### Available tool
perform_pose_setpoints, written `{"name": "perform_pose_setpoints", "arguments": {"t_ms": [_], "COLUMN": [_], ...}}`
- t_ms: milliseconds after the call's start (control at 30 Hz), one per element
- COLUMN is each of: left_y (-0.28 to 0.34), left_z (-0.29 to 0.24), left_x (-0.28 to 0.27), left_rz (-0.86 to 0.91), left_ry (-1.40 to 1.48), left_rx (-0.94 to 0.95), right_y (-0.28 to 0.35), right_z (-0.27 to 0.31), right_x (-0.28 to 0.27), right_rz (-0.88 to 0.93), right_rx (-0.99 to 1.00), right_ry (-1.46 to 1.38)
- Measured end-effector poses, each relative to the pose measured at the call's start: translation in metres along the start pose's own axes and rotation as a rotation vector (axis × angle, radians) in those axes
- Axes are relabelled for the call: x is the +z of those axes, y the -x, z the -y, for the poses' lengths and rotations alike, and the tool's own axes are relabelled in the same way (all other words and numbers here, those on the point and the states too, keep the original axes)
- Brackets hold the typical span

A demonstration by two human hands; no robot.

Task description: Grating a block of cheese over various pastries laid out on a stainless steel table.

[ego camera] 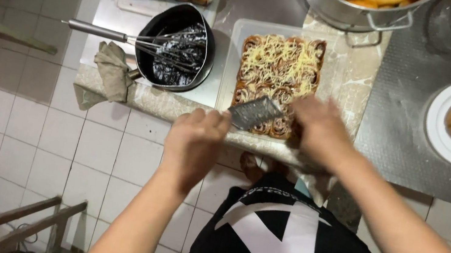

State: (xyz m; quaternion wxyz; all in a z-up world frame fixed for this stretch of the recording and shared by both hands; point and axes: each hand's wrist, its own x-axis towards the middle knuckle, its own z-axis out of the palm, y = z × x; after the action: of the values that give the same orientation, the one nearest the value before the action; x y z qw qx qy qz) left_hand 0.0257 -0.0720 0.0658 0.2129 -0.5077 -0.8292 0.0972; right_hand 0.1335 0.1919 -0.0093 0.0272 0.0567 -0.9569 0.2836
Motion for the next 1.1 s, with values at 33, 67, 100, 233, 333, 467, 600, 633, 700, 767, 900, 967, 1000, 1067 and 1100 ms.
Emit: {"name": "perform_pose_setpoints", "arguments": {"t_ms": [33, 67, 100, 233, 333, 467, 600, 633, 700, 767, 900, 967, 1000, 1067, 1100], "left_y": [0.006, 0.012, 0.013, 0.028, 0.051, 0.113, 0.151, 0.172, 0.197, 0.212, 0.242, 0.263, 0.267, 0.265, 0.265], "left_z": [0.005, 0.01, 0.011, 0.014, 0.022, 0.057, 0.131, 0.155, 0.2, 0.249, 0.333, 0.373, 0.39, 0.42, 0.434], "left_x": [0.003, 0.007, 0.008, 0.01, 0.031, 0.077, 0.042, 0.049, 0.055, 0.049, 0.058, 0.066, 0.066, 0.068, 0.077], "left_rz": [0.025, 0.05, 0.057, 0.119, 0.1, 0.118, 0.106, 0.049, -0.075, -0.003, -0.084, -0.186, -0.211, -0.113, -0.125], "left_ry": [0.071, 0.148, 0.158, 0.811, 1.213, 1.652, 2.009, 2.102, 2.194, 2.033, 1.999, 2.135, 2.118, 2.023, 2.021], "left_rx": [-0.053, -0.101, -0.093, -0.458, -0.651, -0.912, -1.206, -1.152, -1.094, -1.188, -1.216, -1.051, -1.062, -1.078, -1.081], "right_y": [0.001, 0.005, 0.006, 0.025, 0.01, -0.016, -0.064, -0.074, -0.113, -0.15, -0.205, -0.233, -0.247, -0.27, -0.282], "right_z": [-0.011, -0.022, -0.028, -0.046, -0.025, 0.016, 0.072, 0.088, 0.117, 0.159, 0.213, 0.219, 0.234, 0.258, 0.257], "right_x": [0.003, 0.006, 0.012, 0.04, 0.025, 0.023, 0.039, 0.052, 0.065, 0.084, 0.103, 0.117, 0.115, 0.106, 0.106], "right_rz": [-0.094, -0.187, -0.181, -0.483, -0.294, -0.341, -0.336, -0.485, -0.636, -0.834, -0.893, -0.843, -0.84, -0.852, -0.851], "right_rx": [0.05, 0.109, 0.122, 0.195, 0.317, 0.448, 0.607, 0.553, 0.443, 0.375, 0.322, 0.261, 0.239, 0.358, 0.348], "right_ry": [0.093, 0.189, 0.186, 0.126, 0.172, 0.039, 0.039, 0.102, 0.178, 0.101, 0.045, 0.031, 0.017, 0.031, 0.03]}}
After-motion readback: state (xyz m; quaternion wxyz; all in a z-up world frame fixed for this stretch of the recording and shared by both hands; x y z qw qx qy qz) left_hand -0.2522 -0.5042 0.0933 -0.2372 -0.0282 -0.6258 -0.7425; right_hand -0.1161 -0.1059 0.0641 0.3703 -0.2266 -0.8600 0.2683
